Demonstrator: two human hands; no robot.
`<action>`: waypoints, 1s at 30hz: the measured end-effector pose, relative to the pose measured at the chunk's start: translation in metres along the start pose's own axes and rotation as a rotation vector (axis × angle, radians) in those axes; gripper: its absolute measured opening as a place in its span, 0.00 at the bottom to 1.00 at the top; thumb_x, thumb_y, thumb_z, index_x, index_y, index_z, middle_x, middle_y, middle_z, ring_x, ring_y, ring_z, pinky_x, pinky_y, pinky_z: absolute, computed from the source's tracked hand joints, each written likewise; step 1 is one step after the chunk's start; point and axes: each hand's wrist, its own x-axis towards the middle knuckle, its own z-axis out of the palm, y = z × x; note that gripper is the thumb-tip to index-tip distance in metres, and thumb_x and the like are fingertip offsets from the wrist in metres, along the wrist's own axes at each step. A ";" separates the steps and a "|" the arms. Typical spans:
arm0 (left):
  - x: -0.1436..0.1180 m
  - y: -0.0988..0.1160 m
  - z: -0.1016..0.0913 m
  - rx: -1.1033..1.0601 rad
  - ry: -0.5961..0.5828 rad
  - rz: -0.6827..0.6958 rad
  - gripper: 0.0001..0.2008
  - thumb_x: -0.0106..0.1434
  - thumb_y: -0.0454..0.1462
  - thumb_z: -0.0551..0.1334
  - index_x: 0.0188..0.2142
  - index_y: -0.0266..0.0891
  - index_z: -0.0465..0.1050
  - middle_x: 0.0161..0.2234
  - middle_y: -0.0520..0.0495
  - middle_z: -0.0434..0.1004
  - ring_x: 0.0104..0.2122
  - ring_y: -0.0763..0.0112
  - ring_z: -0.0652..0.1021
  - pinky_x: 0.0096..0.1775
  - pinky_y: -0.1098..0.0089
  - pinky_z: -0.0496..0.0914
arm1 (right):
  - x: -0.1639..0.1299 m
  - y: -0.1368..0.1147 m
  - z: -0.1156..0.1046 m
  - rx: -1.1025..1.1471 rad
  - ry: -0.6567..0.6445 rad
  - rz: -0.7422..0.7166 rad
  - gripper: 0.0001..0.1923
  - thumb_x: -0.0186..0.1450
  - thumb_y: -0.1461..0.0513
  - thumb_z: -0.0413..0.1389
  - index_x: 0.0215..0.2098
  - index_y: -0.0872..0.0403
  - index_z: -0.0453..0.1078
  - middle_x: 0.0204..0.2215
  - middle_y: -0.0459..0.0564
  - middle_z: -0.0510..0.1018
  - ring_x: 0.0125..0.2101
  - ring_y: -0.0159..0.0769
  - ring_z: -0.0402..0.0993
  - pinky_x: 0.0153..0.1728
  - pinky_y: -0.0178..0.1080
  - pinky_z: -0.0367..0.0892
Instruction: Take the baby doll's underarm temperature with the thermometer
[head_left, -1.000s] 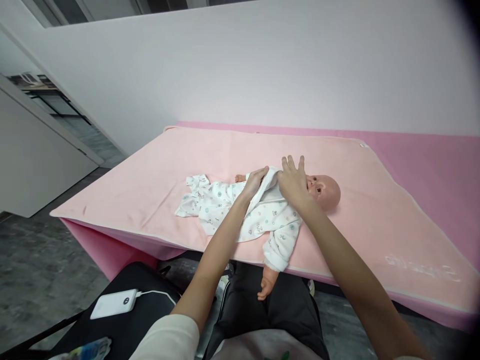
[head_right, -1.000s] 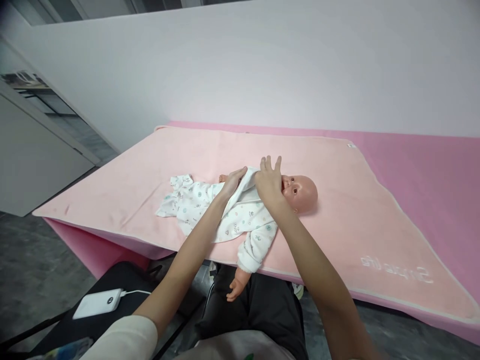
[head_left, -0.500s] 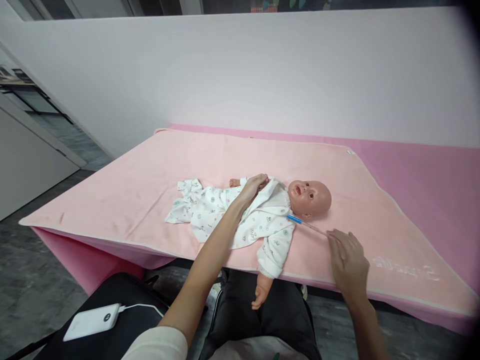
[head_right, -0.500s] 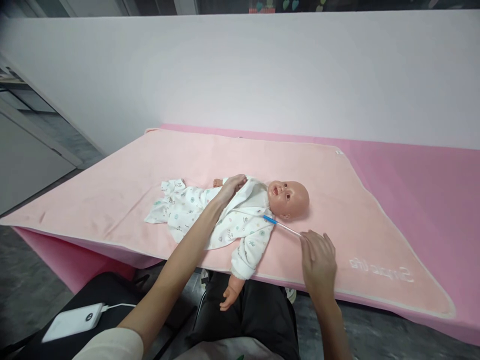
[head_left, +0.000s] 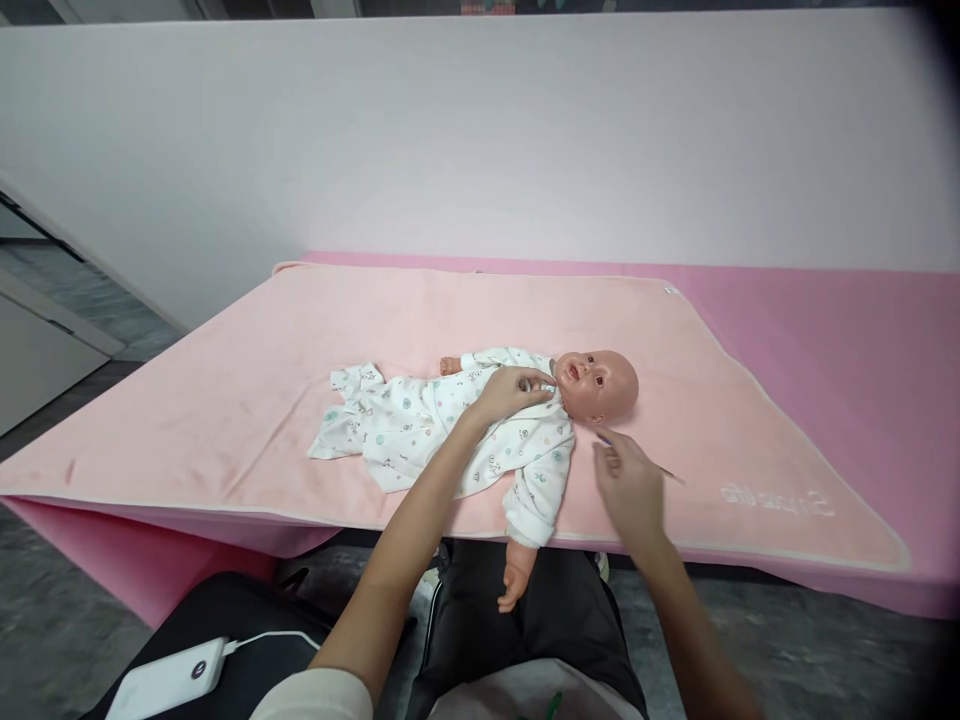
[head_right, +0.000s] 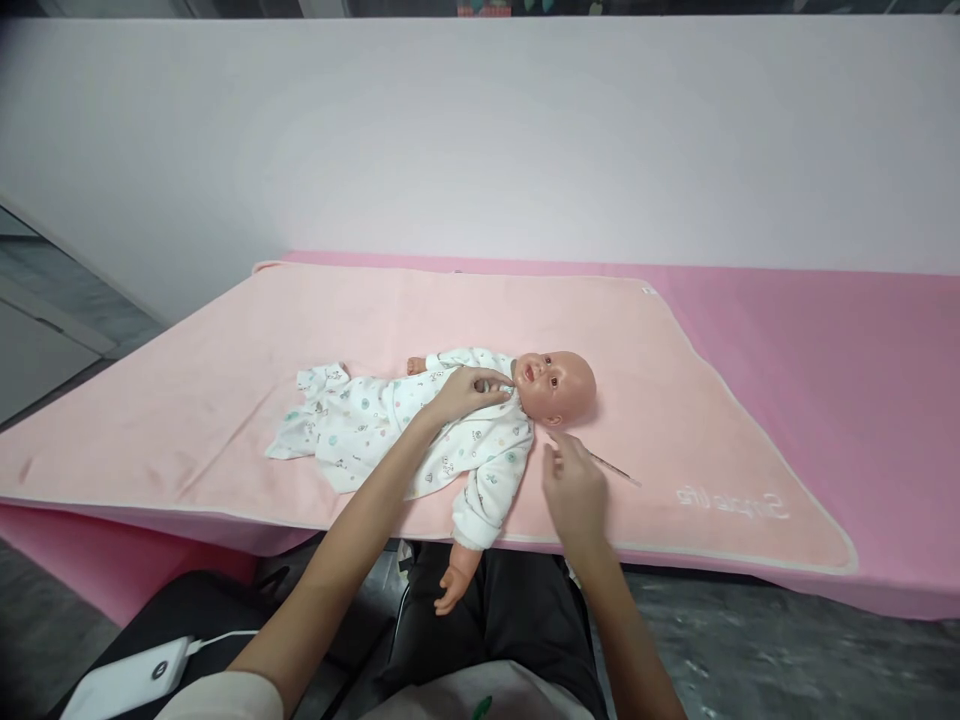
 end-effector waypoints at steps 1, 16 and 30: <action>0.000 -0.001 0.000 -0.001 0.015 0.004 0.13 0.55 0.44 0.63 0.37 0.40 0.78 0.24 0.55 0.69 0.21 0.79 0.62 0.28 0.74 0.57 | 0.009 -0.015 0.011 0.059 -0.008 -0.052 0.15 0.65 0.62 0.45 0.46 0.55 0.69 0.41 0.53 0.76 0.39 0.37 0.72 0.36 0.36 0.67; 0.002 -0.013 -0.002 -0.520 0.125 -0.003 0.10 0.53 0.38 0.64 0.33 0.32 0.76 0.31 0.45 0.77 0.32 0.70 0.76 0.37 0.71 0.68 | 0.059 -0.055 0.089 0.303 0.450 -0.245 0.11 0.63 0.68 0.47 0.38 0.54 0.69 0.33 0.50 0.76 0.35 0.33 0.73 0.36 0.36 0.70; -0.008 -0.007 -0.006 -0.463 0.094 -0.017 0.15 0.54 0.42 0.65 0.37 0.32 0.78 0.35 0.41 0.79 0.36 0.64 0.78 0.39 0.68 0.71 | 0.056 -0.051 0.089 0.401 0.359 -0.059 0.10 0.63 0.63 0.49 0.37 0.55 0.72 0.36 0.54 0.73 0.31 0.33 0.72 0.32 0.38 0.71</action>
